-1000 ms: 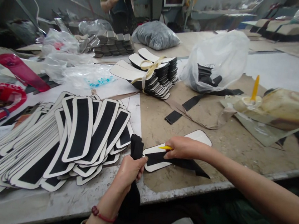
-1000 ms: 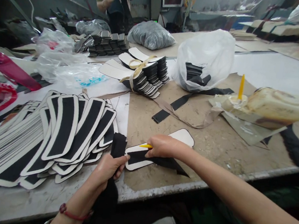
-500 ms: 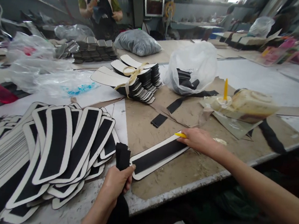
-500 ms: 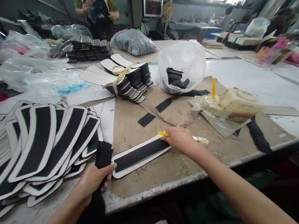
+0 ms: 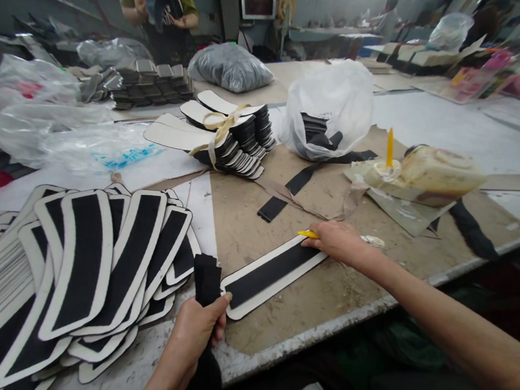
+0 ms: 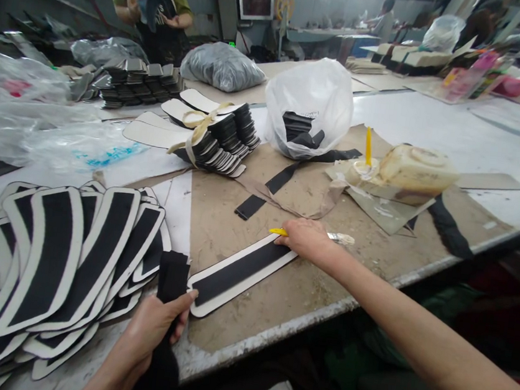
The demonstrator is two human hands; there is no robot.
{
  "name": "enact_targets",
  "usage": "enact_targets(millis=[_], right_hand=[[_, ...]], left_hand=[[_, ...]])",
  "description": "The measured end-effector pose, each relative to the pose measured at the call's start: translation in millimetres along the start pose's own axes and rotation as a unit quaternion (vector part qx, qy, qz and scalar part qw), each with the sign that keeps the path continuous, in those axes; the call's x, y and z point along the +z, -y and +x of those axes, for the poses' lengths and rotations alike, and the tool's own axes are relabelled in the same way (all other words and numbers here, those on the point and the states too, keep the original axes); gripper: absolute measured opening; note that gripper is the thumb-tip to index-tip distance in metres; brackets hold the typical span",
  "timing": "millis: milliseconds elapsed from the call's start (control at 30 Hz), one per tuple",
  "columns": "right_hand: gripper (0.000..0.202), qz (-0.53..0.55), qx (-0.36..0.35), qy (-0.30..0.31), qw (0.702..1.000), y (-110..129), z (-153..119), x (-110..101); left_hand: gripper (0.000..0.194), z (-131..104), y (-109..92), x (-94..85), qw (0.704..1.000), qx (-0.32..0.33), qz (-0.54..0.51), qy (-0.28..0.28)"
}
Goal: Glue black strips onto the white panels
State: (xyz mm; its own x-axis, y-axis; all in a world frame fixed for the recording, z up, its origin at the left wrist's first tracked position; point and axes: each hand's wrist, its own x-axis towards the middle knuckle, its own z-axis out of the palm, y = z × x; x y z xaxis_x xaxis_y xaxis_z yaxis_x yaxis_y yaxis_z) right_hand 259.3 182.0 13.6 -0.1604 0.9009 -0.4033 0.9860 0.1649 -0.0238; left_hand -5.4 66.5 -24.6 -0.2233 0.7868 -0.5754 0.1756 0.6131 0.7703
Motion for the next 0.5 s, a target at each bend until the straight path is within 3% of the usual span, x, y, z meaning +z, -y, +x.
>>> enact_targets(millis=[500], right_hand=[[0.034, 0.003, -0.013, 0.003, 1.000, -8, 8, 12]], left_hand=[[0.035, -3, -9, 3.0, 1.000, -0.016, -0.022, -0.008]])
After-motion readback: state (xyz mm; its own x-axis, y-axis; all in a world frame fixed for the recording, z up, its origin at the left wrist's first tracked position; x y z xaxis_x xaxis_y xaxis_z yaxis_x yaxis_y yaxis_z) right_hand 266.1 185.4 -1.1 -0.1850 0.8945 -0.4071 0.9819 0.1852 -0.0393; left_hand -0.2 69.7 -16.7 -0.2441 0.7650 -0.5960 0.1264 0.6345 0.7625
